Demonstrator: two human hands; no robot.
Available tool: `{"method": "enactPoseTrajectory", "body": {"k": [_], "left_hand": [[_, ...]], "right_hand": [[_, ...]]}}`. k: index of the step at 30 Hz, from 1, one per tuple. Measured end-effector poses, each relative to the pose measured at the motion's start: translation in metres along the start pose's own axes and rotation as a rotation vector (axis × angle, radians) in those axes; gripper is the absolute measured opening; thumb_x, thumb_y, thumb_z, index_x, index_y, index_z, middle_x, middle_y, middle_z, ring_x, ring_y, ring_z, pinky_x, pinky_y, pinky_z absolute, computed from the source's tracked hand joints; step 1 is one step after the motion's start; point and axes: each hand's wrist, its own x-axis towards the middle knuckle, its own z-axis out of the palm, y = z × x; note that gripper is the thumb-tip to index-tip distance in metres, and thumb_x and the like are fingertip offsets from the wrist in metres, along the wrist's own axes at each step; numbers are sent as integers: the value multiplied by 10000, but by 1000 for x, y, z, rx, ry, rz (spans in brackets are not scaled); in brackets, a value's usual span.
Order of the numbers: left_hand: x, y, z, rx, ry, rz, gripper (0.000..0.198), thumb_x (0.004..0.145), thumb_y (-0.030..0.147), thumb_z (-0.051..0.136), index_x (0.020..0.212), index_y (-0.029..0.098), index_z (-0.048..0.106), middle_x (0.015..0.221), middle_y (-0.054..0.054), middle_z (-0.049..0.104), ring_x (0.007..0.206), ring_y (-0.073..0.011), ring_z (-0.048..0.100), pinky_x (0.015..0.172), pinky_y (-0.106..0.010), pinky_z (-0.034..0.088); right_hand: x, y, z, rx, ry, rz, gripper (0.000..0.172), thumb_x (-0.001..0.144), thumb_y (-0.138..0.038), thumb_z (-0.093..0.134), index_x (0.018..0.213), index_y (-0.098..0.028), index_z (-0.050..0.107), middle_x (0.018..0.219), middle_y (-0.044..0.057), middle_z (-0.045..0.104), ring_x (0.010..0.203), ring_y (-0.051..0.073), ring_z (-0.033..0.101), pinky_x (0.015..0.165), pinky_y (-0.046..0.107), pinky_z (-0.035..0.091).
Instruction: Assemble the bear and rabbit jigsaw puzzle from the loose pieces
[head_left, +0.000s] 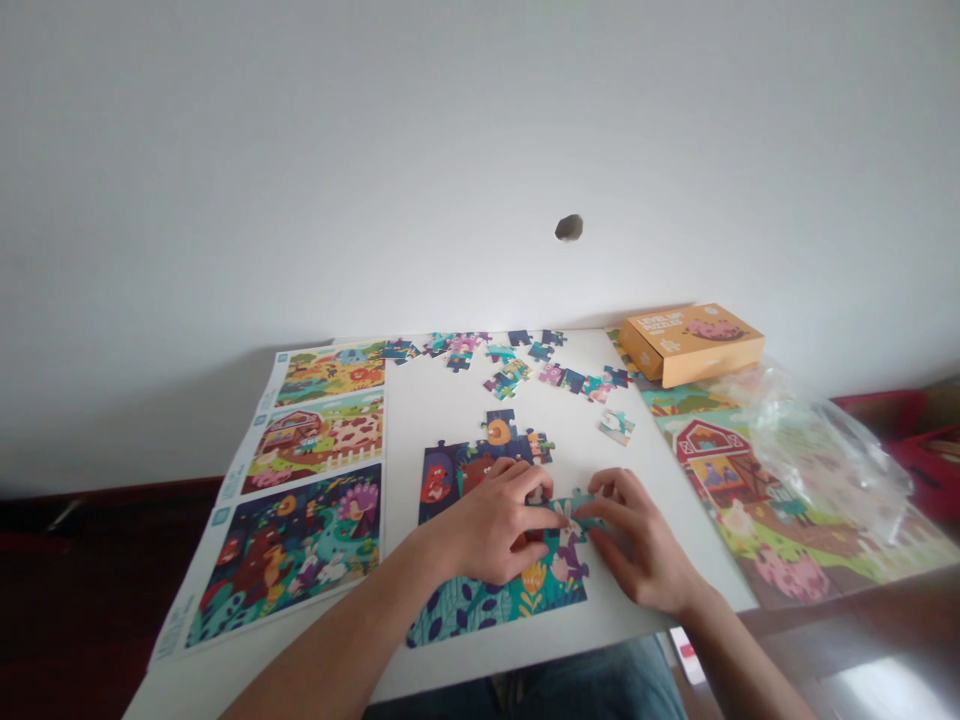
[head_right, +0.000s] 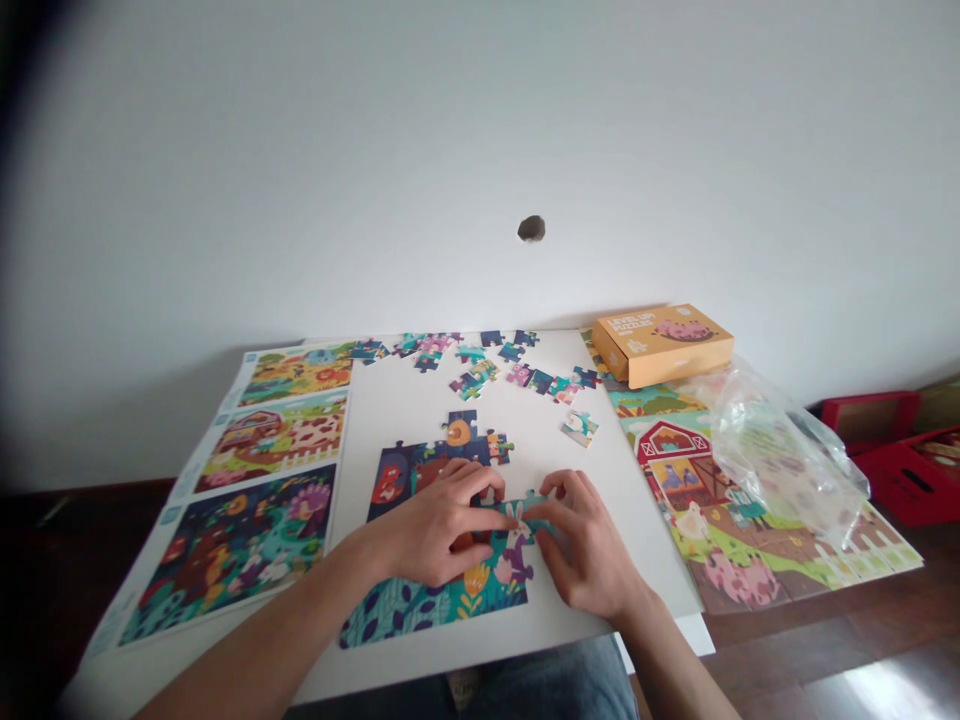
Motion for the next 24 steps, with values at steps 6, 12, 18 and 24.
{"method": "enactPoseTrajectory", "body": {"k": [6,12,18,24], "left_hand": [[0,0,0,-7,-14,-13,310,821,245,688,1125,294,722,1121,-67,547,1039,-242,546,969,-415,370],[-1,0,-1,-16,-31,-30,318,806,294,718,1124,306,725,1153,-72,546,1073,-266,530,984,-443,386],[-4,-1,1,-31,-23,-25,463,754,457,781,1188,327,688,1466,-103,406,1342,-379,357,1110,-572,278],[-4,-6,-1,-41,-74,-54,506,723,456,805,1204,374,670,1528,-61,390,1399,-381,310,1150,-615,168]], "right_hand": [[1,-1,3,2,38,22,252,873,-137,514,1016,-238,696,1072,100,537,903,220,551,769,386,519],[1,4,4,-12,54,44,223,900,-161,510,988,-245,697,1100,96,548,924,218,558,794,387,521],[3,24,11,-380,261,230,423,937,-318,535,1356,-260,520,1475,149,439,1273,367,444,979,619,429],[-1,37,17,-479,270,333,258,940,-432,540,1064,-214,604,1407,146,533,1316,368,437,971,594,439]]}}
